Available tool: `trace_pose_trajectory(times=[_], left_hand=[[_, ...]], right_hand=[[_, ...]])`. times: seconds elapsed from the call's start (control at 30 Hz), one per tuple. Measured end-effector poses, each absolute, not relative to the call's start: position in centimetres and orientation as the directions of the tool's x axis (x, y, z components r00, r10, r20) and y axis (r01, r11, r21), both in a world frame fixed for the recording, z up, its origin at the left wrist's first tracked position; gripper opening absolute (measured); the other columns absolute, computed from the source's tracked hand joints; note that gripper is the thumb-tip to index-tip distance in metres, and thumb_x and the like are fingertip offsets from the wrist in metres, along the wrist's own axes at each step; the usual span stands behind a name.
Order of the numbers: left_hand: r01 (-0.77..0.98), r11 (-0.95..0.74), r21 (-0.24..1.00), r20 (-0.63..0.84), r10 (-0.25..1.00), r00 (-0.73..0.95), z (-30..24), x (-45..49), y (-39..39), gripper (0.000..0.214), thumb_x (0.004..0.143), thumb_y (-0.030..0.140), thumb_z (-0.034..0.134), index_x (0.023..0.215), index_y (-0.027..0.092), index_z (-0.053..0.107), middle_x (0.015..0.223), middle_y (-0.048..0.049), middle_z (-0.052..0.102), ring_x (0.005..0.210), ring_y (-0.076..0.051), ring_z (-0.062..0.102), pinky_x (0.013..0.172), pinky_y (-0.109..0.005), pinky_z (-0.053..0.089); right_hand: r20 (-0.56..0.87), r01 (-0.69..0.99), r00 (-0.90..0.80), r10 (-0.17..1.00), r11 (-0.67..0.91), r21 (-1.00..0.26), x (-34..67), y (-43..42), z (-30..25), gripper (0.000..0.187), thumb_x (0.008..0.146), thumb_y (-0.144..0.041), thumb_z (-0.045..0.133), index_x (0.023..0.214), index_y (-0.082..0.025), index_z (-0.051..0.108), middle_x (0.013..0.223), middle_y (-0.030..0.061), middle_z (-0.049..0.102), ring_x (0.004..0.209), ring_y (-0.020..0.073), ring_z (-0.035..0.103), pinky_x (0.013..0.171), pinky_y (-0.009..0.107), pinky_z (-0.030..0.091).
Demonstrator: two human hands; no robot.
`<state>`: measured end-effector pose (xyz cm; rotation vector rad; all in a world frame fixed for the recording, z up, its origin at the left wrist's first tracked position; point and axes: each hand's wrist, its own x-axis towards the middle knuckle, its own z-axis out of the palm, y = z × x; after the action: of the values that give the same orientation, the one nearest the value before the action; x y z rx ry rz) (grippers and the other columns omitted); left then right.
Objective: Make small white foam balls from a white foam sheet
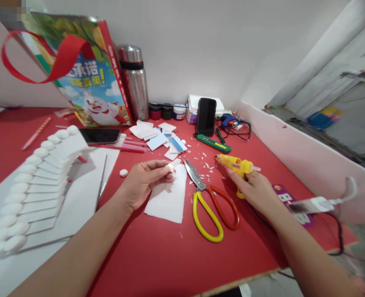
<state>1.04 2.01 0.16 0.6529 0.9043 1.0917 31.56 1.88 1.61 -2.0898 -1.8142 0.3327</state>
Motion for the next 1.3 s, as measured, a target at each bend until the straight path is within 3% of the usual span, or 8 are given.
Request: trace_pose_trajectory(times=[0.2, 0.3, 0.37, 0.53, 0.73, 0.87, 1.0, 1.3], left_hand=[[-0.446, 0.318, 0.837, -0.256, 0.947, 0.195, 0.4, 1.0, 1.7, 0.022, 0.07, 0.02, 0.088, 0.087, 0.012, 0.077, 0.082, -0.005, 0.076, 0.069, -0.011, 0.071, 0.075, -0.024, 0.06], [-0.437, 0.326, 0.838, -0.259, 0.944, 0.206, 0.6, 1.0, 1.7, 0.022, 0.069, 0.021, 0.088, 0.086, 0.012, 0.077, 0.082, -0.0047, 0.076, 0.069, -0.012, 0.071, 0.075, -0.025, 0.06], [-0.437, 0.324, 0.839, -0.255, 0.944, 0.211, 0.7, 1.0, 1.7, 0.021, 0.07, 0.021, 0.087, 0.086, 0.012, 0.077, 0.082, -0.0046, 0.076, 0.068, -0.012, 0.071, 0.074, -0.024, 0.06], [-0.444, 0.311, 0.84, -0.223, 0.945, 0.239, 0.8, 1.1, 1.6, 0.018, 0.072, 0.021, 0.086, 0.086, 0.014, 0.076, 0.082, -0.0038, 0.076, 0.07, -0.013, 0.072, 0.077, -0.026, 0.06], [-0.458, 0.284, 0.842, -0.192, 0.952, 0.237, 0.7, 1.0, 1.6, 0.018, 0.072, 0.019, 0.086, 0.085, 0.014, 0.076, 0.08, -0.0036, 0.076, 0.069, -0.013, 0.072, 0.075, -0.026, 0.06], [-0.454, 0.285, 0.844, -0.191, 0.951, 0.242, 0.5, 0.9, 1.7, 0.018, 0.07, 0.019, 0.087, 0.083, 0.014, 0.075, 0.076, -0.0018, 0.074, 0.066, -0.012, 0.07, 0.072, -0.025, 0.059], [-0.405, 0.305, 0.862, -0.202, 0.939, 0.277, 0.2, 1.1, 1.7, 0.017, 0.071, 0.017, 0.086, 0.083, 0.015, 0.074, 0.075, -0.001, 0.073, 0.065, -0.011, 0.069, 0.07, -0.023, 0.058], [-0.275, 0.352, 0.895, -0.26, 0.911, 0.32, 0.2, 1.0, 1.6, 0.02, 0.073, 0.024, 0.085, 0.083, 0.016, 0.07, 0.07, -0.0032, 0.074, 0.061, -0.013, 0.068, 0.064, -0.024, 0.055]], right_hand=[[0.045, 0.964, 0.093, 0.995, -0.078, -0.253, 32.1, 0.1, 2.2, 0.047, 0.086, -0.065, 0.053, 0.072, -0.02, 0.055, 0.067, 0.0065, 0.063, 0.057, 0.0208, 0.059, 0.057, 0.032, 0.041], [0.213, 0.988, 0.004, 0.977, 0.029, -0.153, 32.0, -3.4, 3.9, 0.048, 0.091, -0.059, 0.049, 0.103, -0.015, 0.064, 0.099, 0.0158, 0.07, 0.08, 0.0292, 0.068, 0.069, 0.038, 0.047], [0.353, 0.988, -0.035, 0.935, 0.085, -0.126, 30.9, -5.6, 5.7, 0.042, 0.095, -0.054, 0.047, 0.102, -0.017, 0.066, 0.096, 0.0143, 0.072, 0.077, 0.0282, 0.068, 0.067, 0.038, 0.047], [0.382, 0.816, -0.129, 0.915, 0.317, -0.483, 24.9, -4.6, 9.3, 0.015, 0.092, -0.032, 0.059, 0.093, -0.023, 0.071, 0.084, 0.0036, 0.074, 0.065, 0.0167, 0.065, 0.061, 0.029, 0.046], [-0.055, 0.303, -0.23, 0.972, 0.018, -0.953, 20.5, 3.0, 7.1, 0.021, 0.084, -0.031, 0.065, 0.092, -0.016, 0.076, 0.06, -0.0021, 0.056, 0.049, 0.0086, 0.044, 0.047, 0.024, 0.033], [-0.217, -0.016, -0.299, 0.929, -0.232, -0.973, 20.4, 4.0, 4.6, 0.021, 0.08, -0.035, 0.069, 0.076, -0.014, 0.07, 0.051, -0.0069, 0.039, 0.046, 0.005, 0.029, 0.043, 0.021, 0.02], [-0.25, -0.132, -0.337, 0.908, -0.309, -0.942, 21.0, 3.7, 3.6, 0.023, 0.075, -0.036, 0.075, 0.074, -0.013, 0.07, 0.051, -0.0063, 0.041, 0.048, 0.0049, 0.031, 0.042, 0.02, 0.017], [-0.205, 0.044, -0.342, 0.917, -0.203, -0.978, 21.4, 4.1, 3.6, 0.021, 0.075, -0.033, 0.074, 0.078, -0.013, 0.071, 0.048, -0.008, 0.042, 0.044, 0.004, 0.029, 0.042, 0.021, 0.019]])
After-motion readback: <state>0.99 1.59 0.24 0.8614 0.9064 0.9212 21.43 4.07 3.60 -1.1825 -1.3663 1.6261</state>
